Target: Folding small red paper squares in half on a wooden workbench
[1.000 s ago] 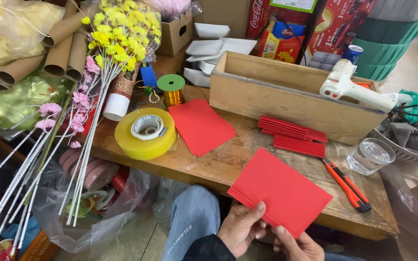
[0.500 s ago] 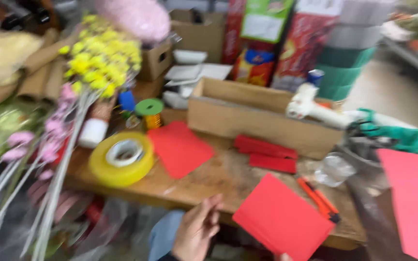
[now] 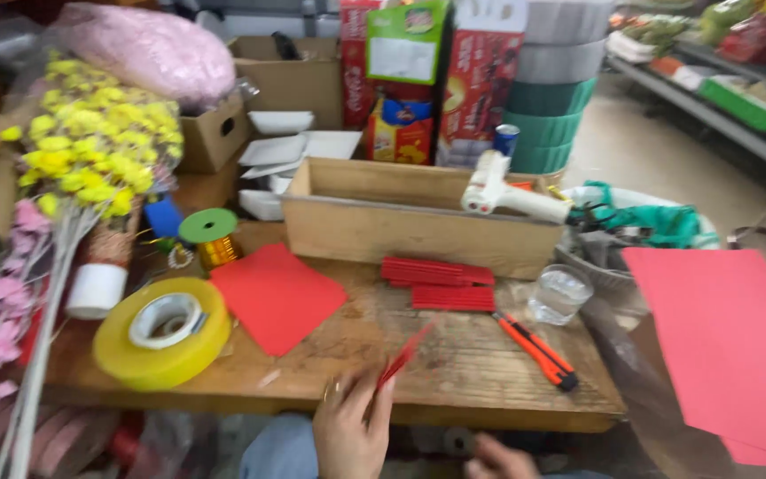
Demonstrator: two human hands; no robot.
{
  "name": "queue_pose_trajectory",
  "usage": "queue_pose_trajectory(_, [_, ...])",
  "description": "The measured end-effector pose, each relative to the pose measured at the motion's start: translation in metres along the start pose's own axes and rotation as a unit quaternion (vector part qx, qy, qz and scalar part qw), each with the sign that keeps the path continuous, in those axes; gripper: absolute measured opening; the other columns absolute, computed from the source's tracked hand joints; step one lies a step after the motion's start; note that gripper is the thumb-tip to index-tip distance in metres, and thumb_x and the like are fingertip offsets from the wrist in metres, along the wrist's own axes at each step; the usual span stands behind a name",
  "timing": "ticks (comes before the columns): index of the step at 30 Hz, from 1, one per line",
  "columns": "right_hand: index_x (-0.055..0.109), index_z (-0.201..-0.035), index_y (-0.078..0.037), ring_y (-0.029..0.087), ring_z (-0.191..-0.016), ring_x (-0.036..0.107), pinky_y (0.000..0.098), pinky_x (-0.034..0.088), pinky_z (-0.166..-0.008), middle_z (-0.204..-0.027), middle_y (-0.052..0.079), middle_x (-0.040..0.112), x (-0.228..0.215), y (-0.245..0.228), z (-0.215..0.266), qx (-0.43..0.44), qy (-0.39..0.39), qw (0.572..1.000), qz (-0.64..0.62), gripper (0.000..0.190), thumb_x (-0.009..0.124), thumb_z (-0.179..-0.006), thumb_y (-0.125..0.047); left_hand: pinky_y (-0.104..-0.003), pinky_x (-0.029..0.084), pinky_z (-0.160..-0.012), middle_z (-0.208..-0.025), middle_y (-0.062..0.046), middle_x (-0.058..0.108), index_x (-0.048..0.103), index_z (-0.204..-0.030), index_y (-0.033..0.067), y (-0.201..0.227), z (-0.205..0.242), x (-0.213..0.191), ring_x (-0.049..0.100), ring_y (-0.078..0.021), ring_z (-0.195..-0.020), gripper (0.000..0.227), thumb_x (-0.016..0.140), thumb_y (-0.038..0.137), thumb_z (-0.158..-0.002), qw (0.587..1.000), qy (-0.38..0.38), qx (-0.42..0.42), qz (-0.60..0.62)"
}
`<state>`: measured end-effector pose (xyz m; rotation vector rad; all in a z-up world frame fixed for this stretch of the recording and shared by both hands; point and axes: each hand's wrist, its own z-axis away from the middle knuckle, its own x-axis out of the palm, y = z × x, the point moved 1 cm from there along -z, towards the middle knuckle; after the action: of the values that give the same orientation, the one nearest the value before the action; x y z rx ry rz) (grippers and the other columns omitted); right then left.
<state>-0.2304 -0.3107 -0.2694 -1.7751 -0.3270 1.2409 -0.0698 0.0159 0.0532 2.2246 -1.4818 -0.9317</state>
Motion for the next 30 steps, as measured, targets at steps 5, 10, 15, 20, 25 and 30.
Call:
queue_pose_trajectory(5, [0.079, -0.119, -0.021, 0.007, -0.083, 0.072, 0.0185, 0.054, -0.087, -0.1, 0.0, 0.078, -0.069, -0.318, 0.038, -0.261, 0.289, 0.92, 0.042, 0.032, 0.078, -0.087, -0.017, -0.05, 0.049, -0.072, -0.106, -0.007, 0.065, 0.07, -0.134, 0.0067, -0.01, -0.026, -0.012, 0.059, -0.0334, -0.088, 0.038, 0.065, 0.011, -0.096, 0.97, -0.094, 0.173, -0.139])
queue_pose_trajectory(10, [0.07, -0.134, -0.026, 0.014, -0.093, 0.068, 0.0333, 0.059, -0.079, -0.134, 0.004, 0.061, -0.066, -0.362, 0.002, -0.314, 0.189, 0.92, 0.143, 0.044, 0.075, -0.091, -0.018, -0.047, 0.046, -0.074, -0.108, -0.008, 0.061, 0.067, -0.137, 0.0054, -0.027, -0.012, 0.009, 0.055, -0.0327, -0.088, 0.047, 0.059, 0.001, -0.091, 0.935, -0.169, 0.262, -0.171])
queue_pose_trajectory(15, [0.074, -0.124, -0.023, 0.026, -0.094, 0.068, 0.0376, 0.058, -0.081, -0.127, 0.009, 0.066, -0.047, -0.317, -0.043, -0.392, 0.16, 0.895, 0.142, 0.033, 0.075, -0.092, -0.013, -0.049, 0.048, -0.08, -0.114, -0.014, 0.06, 0.061, -0.143, 0.0023, -0.05, -0.008, 0.026, 0.054, -0.0352, -0.093, 0.048, 0.058, -0.002, -0.095, 0.921, -0.231, 0.279, -0.148])
queue_pose_trajectory(20, [0.077, -0.119, -0.02, 0.024, -0.092, 0.068, 0.0365, 0.057, -0.08, -0.118, 0.005, 0.068, -0.041, -0.297, -0.057, -0.362, 0.137, 0.915, 0.117, 0.027, 0.071, -0.095, -0.01, -0.049, 0.048, -0.089, -0.121, -0.014, 0.059, 0.061, -0.142, 0.0034, -0.088, 0.004, 0.033, 0.056, -0.0356, -0.108, 0.049, 0.061, -0.004, -0.094, 0.914, -0.241, 0.304, -0.118])
queue_pose_trajectory(25, [0.078, -0.114, -0.02, 0.024, -0.096, 0.063, 0.04, 0.055, -0.069, -0.111, -0.005, 0.07, -0.033, -0.287, -0.06, -0.34, 0.101, 0.913, 0.2, 0.024, 0.076, -0.089, -0.018, -0.049, 0.047, -0.086, -0.113, -0.014, 0.062, 0.065, -0.134, 0.0013, -0.104, 0.022, 0.046, 0.057, -0.0349, -0.099, 0.042, 0.061, -0.003, -0.092, 0.914, -0.272, 0.264, -0.142])
queue_pose_trajectory(30, [0.078, -0.11, -0.018, 0.027, -0.092, 0.063, 0.041, 0.053, -0.079, -0.104, 0.0, 0.07, -0.033, -0.29, -0.062, -0.364, 0.095, 0.907, 0.19, 0.02, 0.076, -0.091, -0.023, -0.047, 0.046, -0.083, -0.105, -0.012, 0.063, 0.069, -0.121, 0.0045, -0.099, 0.018, 0.048, 0.057, -0.0332, -0.093, 0.03, 0.065, 0.003, -0.091, 0.923, -0.255, 0.253, -0.136])
